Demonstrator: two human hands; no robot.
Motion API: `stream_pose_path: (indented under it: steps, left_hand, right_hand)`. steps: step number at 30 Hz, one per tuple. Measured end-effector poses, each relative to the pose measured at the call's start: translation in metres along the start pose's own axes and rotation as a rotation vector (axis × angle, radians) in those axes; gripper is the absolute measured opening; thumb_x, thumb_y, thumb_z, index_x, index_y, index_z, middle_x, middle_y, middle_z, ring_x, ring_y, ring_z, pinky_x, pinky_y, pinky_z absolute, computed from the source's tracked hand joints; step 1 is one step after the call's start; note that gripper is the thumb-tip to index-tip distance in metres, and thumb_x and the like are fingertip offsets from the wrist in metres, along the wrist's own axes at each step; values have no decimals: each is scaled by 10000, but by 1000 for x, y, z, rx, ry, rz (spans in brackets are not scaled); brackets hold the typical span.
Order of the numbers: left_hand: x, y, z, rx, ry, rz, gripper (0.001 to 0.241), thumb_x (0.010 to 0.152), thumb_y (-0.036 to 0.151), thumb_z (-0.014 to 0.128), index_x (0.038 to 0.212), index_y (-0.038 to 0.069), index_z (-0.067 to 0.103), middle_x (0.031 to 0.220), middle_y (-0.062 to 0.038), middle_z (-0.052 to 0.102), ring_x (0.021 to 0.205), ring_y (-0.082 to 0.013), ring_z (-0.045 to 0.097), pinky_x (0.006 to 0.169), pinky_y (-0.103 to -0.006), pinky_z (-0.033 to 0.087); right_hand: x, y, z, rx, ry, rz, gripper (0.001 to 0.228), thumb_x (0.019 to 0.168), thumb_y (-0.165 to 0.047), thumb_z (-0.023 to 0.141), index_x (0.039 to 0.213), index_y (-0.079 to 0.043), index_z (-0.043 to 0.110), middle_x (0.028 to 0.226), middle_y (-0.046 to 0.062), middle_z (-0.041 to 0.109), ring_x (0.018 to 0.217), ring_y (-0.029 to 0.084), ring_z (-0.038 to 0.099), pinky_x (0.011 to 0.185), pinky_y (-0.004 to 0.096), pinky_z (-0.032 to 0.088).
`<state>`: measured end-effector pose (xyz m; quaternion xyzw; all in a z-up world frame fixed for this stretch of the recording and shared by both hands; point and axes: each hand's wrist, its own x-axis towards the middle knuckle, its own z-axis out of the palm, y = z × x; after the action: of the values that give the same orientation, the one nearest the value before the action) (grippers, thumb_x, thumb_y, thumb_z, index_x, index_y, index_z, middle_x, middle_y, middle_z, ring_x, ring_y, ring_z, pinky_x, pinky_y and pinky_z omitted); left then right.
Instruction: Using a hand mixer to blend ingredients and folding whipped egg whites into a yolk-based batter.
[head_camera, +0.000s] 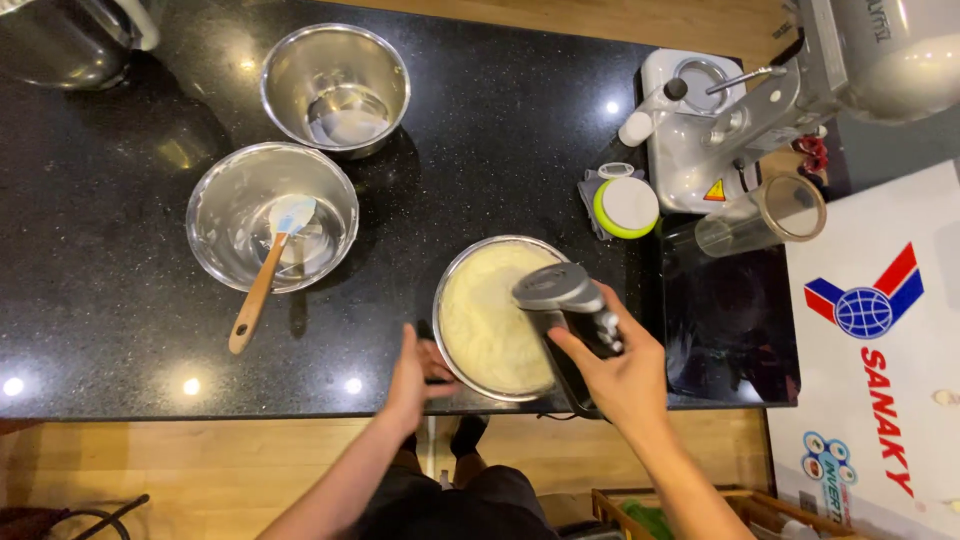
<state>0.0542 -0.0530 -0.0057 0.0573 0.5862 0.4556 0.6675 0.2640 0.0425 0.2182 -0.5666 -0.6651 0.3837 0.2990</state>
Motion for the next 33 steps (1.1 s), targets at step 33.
stream_pose_path:
  steps: [33]
  left_hand:
    - [-17,38,30,-315,200,23,1125,747,946,67,1064,48,667,892,-51,649,875,-197,606,708,-402,472]
  right_hand:
    - [-56,18,-2,49,-101,243,834,718,-216,865,1461,-71,515,1206,145,760,1070,207,742,908,325,573]
